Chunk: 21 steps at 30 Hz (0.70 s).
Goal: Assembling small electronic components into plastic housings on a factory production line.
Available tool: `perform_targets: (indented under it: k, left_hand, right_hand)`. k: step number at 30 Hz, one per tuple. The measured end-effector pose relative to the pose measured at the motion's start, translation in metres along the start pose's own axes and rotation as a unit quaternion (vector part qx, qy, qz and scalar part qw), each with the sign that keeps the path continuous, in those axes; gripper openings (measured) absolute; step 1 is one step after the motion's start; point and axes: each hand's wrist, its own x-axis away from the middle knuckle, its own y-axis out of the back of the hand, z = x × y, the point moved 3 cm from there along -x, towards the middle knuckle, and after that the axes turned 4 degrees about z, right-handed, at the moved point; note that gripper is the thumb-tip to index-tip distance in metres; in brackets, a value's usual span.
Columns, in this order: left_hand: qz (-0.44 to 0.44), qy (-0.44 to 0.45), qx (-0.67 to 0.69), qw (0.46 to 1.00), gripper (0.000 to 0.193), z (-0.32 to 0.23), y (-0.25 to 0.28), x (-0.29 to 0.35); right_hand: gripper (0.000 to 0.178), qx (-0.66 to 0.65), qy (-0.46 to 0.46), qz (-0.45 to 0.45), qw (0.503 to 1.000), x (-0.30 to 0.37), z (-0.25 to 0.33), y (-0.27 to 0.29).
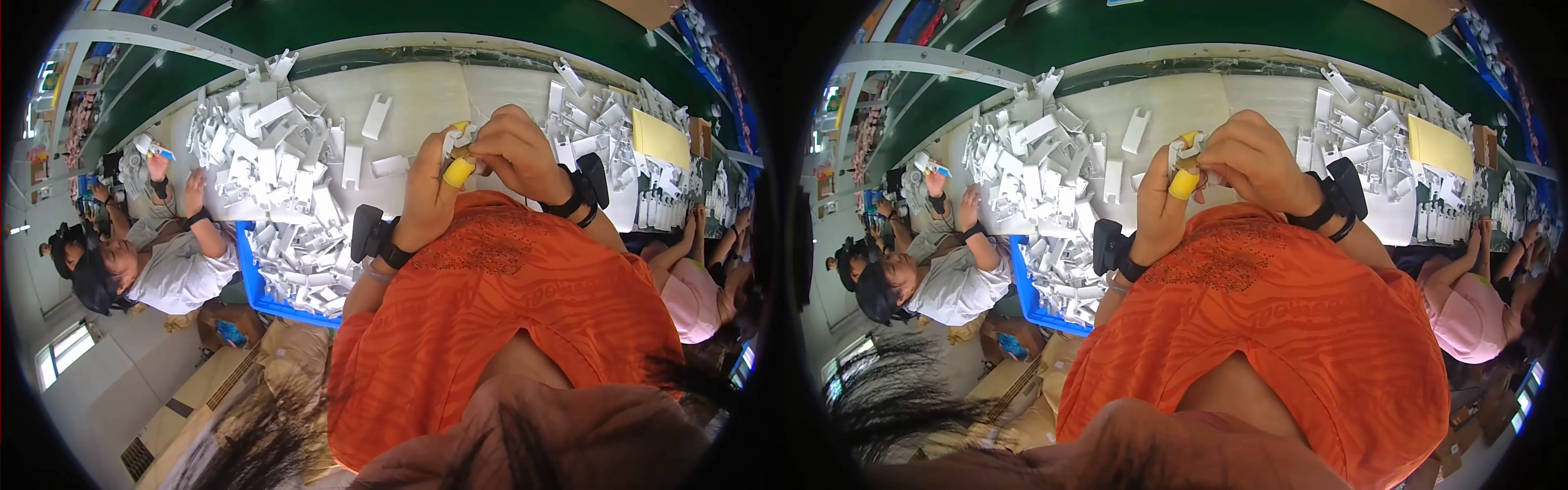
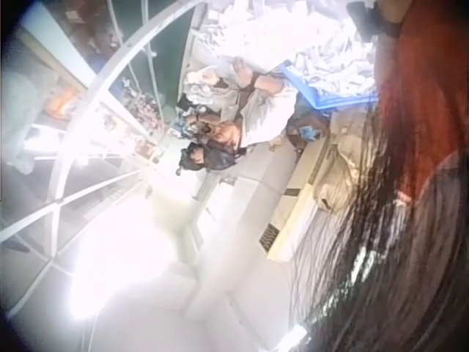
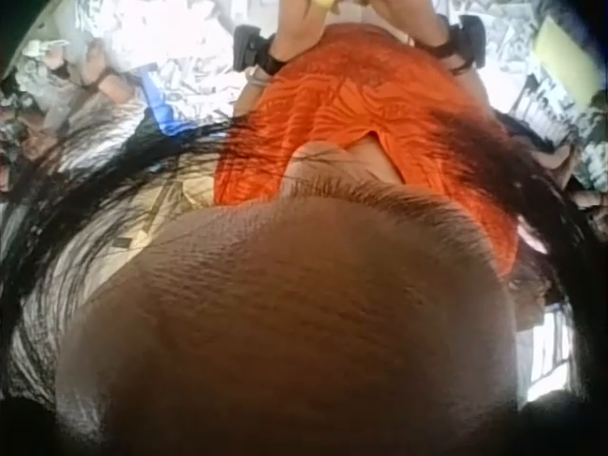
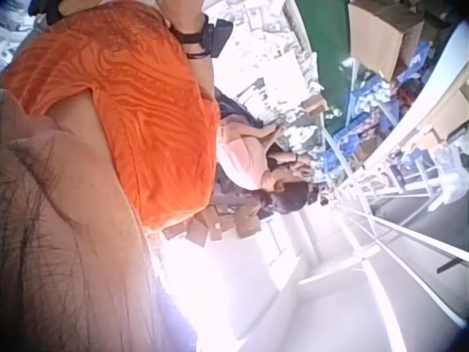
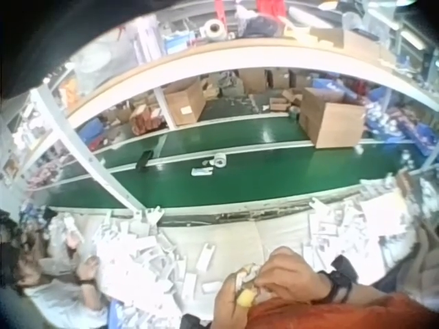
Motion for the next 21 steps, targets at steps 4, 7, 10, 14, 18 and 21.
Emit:
perform_targets:
  k: [4,7,10,14,18,21]
  left_hand:
    - [0.008,-0.023,-0.041,0.999,0.031,0.003,0.001,0.000]
    - [0.002,-0.021,-0.033,0.999,0.029,0.005,0.001,0.000]
    - [-0.007,-0.009,-0.020,1.000,0.028,0.001,-0.001,0.001]
    - [-0.027,-0.019,-0.030,0.999,0.027,0.001,-0.001,0.003]
    - [-0.039,-0.026,-0.079,0.996,0.026,-0.004,0.001,0.003]
    - [-0.043,0.006,-0.083,0.996,0.026,-0.001,0.003,0.001]
  right_hand:
    - [0.023,-0.007,-0.001,0.004,1.000,0.000,-0.001,0.000]
    - [0.023,-0.008,-0.009,0.000,1.000,0.001,0.002,-0.001]
    - [0.023,-0.009,-0.008,-0.003,1.000,0.002,0.004,-0.001]
    - [0.024,-0.001,-0.011,-0.003,1.000,0.003,0.008,-0.005]
    - [0.025,0.010,-0.018,-0.011,1.000,0.004,0.012,-0.009]
    - [0.025,0.013,-0.026,-0.008,1.000,0.005,0.008,-0.011]
